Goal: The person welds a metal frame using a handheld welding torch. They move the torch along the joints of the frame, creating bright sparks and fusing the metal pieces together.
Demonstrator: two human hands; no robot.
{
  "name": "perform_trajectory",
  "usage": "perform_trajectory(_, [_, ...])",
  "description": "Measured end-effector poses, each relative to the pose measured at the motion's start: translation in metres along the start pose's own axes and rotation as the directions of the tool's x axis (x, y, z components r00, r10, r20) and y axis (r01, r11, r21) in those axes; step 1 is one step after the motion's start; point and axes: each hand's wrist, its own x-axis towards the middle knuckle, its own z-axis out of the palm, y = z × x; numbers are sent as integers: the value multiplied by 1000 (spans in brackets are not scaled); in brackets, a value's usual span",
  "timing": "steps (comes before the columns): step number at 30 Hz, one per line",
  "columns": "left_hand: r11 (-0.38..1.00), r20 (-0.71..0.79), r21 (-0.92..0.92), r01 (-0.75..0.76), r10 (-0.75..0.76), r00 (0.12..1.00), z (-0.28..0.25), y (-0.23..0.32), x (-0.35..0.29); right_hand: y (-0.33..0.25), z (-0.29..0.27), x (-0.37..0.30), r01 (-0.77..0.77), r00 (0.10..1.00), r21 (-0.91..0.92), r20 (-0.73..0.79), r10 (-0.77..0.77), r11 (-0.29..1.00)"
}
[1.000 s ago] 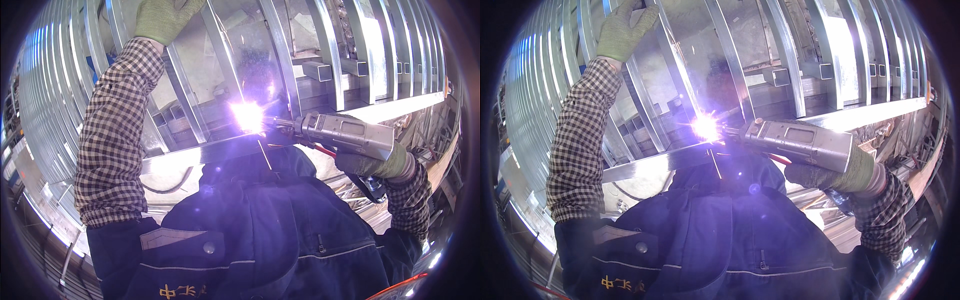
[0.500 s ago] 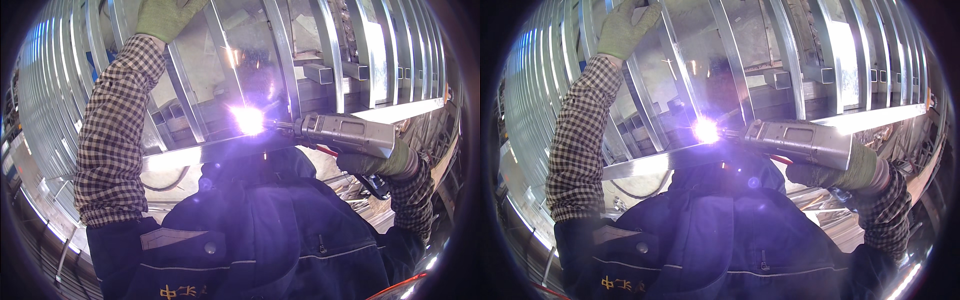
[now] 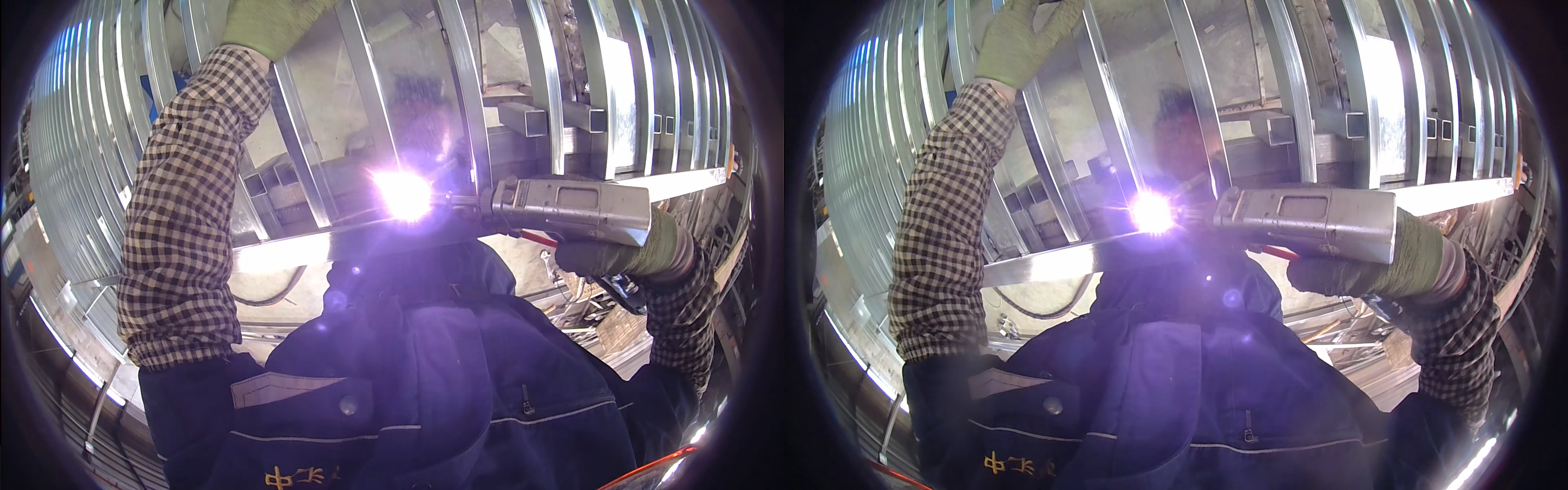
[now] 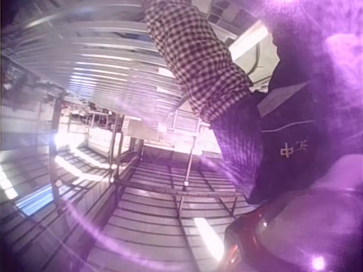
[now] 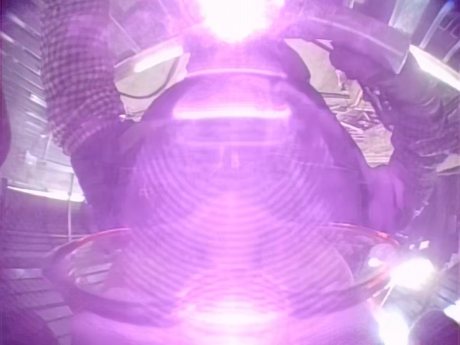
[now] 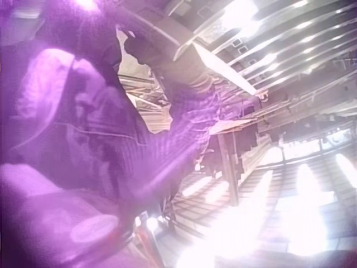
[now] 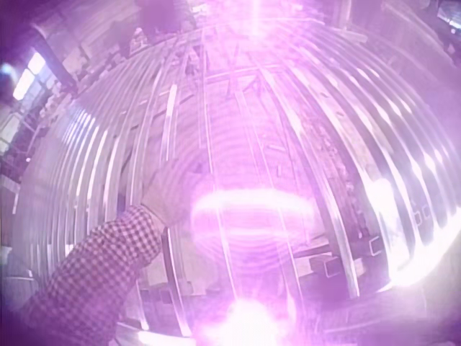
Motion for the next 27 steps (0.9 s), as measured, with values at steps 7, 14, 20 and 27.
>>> perform_trajectory(7, [855,114,-404,325,-306,945,6,-9,-14,3,7,-50,215,940,-47,-262,-220,975])
perform_trajectory(14, [803,-20,-569,178,-230,973,-32,39,5,-21,32,-138,496,692,-225,-481,-538,839])
perform_trajectory(20, [345,257,-935,81,503,825,-64,211,-84,-32,106,-214,363,461,-474,-656,-597,802])
perform_trajectory(27, [-97,88,-975,200,656,750,-49,215,-172,-60,185,-274,226,255,-651,-679,-689,725])
